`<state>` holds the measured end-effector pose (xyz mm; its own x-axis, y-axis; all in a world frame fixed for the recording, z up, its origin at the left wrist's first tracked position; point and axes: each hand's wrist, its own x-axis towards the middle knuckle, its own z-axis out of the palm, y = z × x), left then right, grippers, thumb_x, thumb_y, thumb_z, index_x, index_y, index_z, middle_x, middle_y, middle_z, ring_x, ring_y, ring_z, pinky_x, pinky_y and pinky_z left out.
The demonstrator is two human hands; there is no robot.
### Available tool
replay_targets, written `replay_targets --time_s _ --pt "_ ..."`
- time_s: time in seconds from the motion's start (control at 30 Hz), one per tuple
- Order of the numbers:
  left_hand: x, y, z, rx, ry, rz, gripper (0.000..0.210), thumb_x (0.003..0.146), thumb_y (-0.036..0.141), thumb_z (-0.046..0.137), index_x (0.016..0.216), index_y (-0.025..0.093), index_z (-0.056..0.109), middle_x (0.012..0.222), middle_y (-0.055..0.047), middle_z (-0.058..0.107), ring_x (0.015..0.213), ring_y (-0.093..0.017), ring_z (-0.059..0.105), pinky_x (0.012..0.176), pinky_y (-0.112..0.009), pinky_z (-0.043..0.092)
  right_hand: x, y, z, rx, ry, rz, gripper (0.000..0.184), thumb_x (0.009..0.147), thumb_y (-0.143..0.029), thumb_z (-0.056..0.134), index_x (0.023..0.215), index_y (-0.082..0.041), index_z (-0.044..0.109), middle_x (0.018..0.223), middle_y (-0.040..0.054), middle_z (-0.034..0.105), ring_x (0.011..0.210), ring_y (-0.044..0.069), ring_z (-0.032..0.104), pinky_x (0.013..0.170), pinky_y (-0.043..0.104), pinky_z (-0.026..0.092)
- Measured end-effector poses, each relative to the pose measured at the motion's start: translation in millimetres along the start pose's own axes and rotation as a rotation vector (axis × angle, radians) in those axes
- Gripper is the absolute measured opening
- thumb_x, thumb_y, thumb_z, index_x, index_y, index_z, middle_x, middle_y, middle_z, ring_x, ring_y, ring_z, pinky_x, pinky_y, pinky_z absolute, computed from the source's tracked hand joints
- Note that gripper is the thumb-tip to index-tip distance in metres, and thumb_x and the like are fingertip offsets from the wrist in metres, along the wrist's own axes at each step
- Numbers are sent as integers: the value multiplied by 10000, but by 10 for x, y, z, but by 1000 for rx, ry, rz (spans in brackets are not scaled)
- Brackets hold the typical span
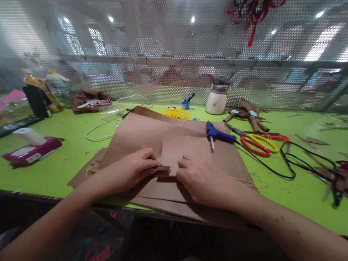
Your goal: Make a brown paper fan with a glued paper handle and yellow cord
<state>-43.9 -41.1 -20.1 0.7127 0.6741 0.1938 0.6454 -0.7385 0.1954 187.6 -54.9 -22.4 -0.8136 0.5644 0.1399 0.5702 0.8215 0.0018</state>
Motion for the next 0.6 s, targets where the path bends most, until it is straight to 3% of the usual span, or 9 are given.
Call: replay_targets --time_s 0.23,0.6 --pt "-58 -9 0 6 -5 54 320 933 275 374 818 168 653 818 -51 529 740 -140 484 678 -256 358 -9 -12 -39 57 -31 14 221 880 -145 443 774 -140 636 747 68 576 704 149 492 622 260 346" --pt "-144 -35 18 -9 -6 -15 347 932 334 361 854 172 658 852 -63 531 797 -162 495 709 -263 374 -11 -11 -31 72 -40 45 216 885 -145 424 744 -148 587 771 56 572 671 133 472 596 256 336"
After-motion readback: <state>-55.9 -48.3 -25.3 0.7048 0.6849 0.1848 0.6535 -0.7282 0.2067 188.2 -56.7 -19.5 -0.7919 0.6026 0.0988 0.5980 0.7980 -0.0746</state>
